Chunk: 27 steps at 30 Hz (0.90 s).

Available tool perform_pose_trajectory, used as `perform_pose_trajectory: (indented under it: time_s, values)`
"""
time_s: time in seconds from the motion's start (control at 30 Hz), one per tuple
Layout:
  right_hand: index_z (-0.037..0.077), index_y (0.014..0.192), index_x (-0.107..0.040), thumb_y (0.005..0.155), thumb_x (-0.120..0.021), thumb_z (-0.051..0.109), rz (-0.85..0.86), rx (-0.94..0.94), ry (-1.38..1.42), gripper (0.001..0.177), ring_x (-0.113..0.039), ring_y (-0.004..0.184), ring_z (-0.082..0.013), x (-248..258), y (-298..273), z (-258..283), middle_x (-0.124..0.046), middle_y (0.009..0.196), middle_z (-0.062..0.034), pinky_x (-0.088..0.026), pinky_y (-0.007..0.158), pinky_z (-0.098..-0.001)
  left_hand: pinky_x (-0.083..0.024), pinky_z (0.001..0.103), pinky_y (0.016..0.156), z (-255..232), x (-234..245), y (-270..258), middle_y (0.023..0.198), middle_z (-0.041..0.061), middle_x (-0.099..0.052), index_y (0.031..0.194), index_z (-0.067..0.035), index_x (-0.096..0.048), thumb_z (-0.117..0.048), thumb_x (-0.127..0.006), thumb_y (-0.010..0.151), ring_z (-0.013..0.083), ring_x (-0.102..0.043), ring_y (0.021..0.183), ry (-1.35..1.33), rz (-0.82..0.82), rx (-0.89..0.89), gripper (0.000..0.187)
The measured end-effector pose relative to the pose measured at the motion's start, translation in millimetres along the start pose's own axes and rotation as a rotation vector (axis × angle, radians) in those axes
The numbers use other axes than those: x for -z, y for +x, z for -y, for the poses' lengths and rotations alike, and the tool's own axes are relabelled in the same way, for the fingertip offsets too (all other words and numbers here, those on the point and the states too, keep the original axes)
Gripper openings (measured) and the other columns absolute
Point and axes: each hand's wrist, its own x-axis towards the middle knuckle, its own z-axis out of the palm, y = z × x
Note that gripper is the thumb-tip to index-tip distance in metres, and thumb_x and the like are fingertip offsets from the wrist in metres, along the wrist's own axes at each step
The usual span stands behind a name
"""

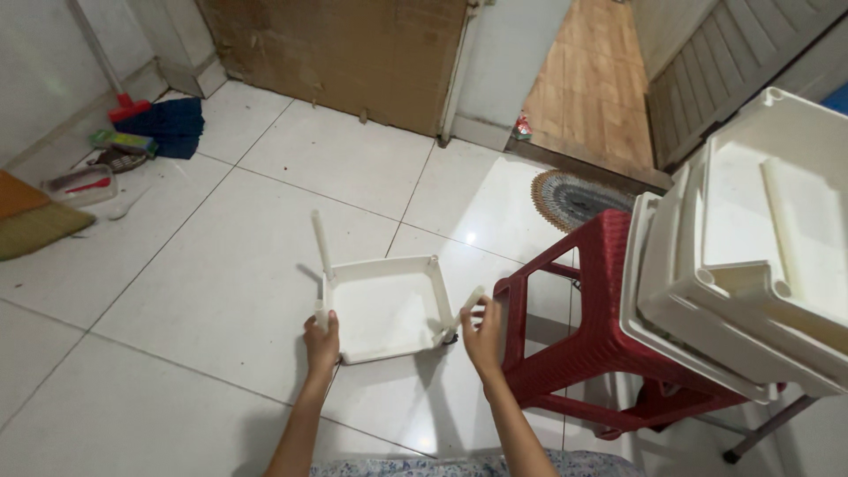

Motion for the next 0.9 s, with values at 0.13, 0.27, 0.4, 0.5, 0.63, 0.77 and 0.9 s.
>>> perform_pose_trajectory:
  time_s: [0.13,0.27,0.4,0.5,0.63,0.77,0.9]
  values:
    - [0.005,0.133,-0.052,0.092,-0.063,0.012,0.296,-0.016,-0.033,0.043,-0.072,0.092,-0.0241,11,-4,14,-0.06,0.12,-0.0137,-0.059,0.074,-0.0367,-0.031,0.054,0.115,22,-6,26,0.15,0.043,-0.024,0.153,0.014,-0.012,-0.057,-0.083,0.081,0.0517,-0.031,0.14,-0.002,-0.312,0.107,0.123]
    - [-0.002,0.139,-0.042,0.089,-0.073,0.011,0.282,0.188,-0.128,0.06,-0.059,0.115,-0.0352,91,-14,85,-0.05,0.133,-0.0222,-0.049,0.095,-0.0447,-0.034,0.051,0.111,22,-16,11,0.149,0.037,-0.027,0.151,0.011,-0.019,-0.042,-0.081,0.081,0.0484,-0.034,0.138,-0.174,-0.421,0.295,0.107]
    - [0.004,0.123,-0.058,0.084,-0.076,0.007,-0.078,0.566,-0.31,0.043,-0.061,0.119,-0.0356,216,-1,174,-0.065,0.122,-0.0187,-0.049,0.103,-0.045,-0.046,0.045,0.103,-8,-79,-49,0.143,0.024,-0.047,0.147,0.007,-0.042,-0.02,-0.07,0.083,0.0401,-0.05,0.13,-0.454,0.038,0.202,0.075]
    - [0.007,0.121,-0.062,0.09,-0.074,0.005,-0.293,0.573,-0.408,0.034,-0.065,0.113,-0.0284,318,19,215,-0.067,0.118,-0.0131,-0.053,0.1,-0.0409,-0.049,0.042,0.101,-41,-151,-112,0.14,0.016,-0.056,0.144,0.002,-0.049,-0.007,-0.067,0.078,0.0328,-0.054,0.129,-0.401,0.351,-0.085,0.069]
    - [0.004,0.109,-0.069,0.086,-0.079,0.009,-0.463,0.497,-0.672,0.025,-0.065,0.098,-0.0296,435,74,221,-0.07,0.106,-0.0135,-0.053,0.087,-0.0423,-0.043,0.048,0.101,-84,-215,-166,0.135,0.023,-0.05,0.142,-0.003,-0.042,-0.013,-0.079,0.072,0.0397,-0.051,0.123,0.019,0.268,-0.229,0.08]
    - [0.004,0.105,-0.075,0.088,-0.075,0.032,-0.133,-0.025,-0.93,0.032,-0.068,0.095,-0.0297,491,140,173,-0.074,0.102,-0.0151,-0.053,0.083,-0.0421,-0.047,0.048,0.1,-99,-222,-178,0.126,0.024,-0.063,0.131,-0.001,-0.054,-0.038,-0.057,0.1,0.0414,-0.061,0.117,0.134,0.227,-0.293,0.048]
    - [0.003,0.1,-0.08,0.092,-0.073,0.046,0.25,-0.417,-1.084,0.044,-0.073,0.086,-0.029,508,172,129,-0.08,0.1,-0.0187,-0.057,0.079,-0.0385,-0.047,0.048,0.097,-98,-203,-170,0.11,0.022,-0.072,0.121,-0.005,-0.064,-0.045,-0.047,0.1,0.041,-0.067,0.107,0.31,0.317,-0.348,0.049]
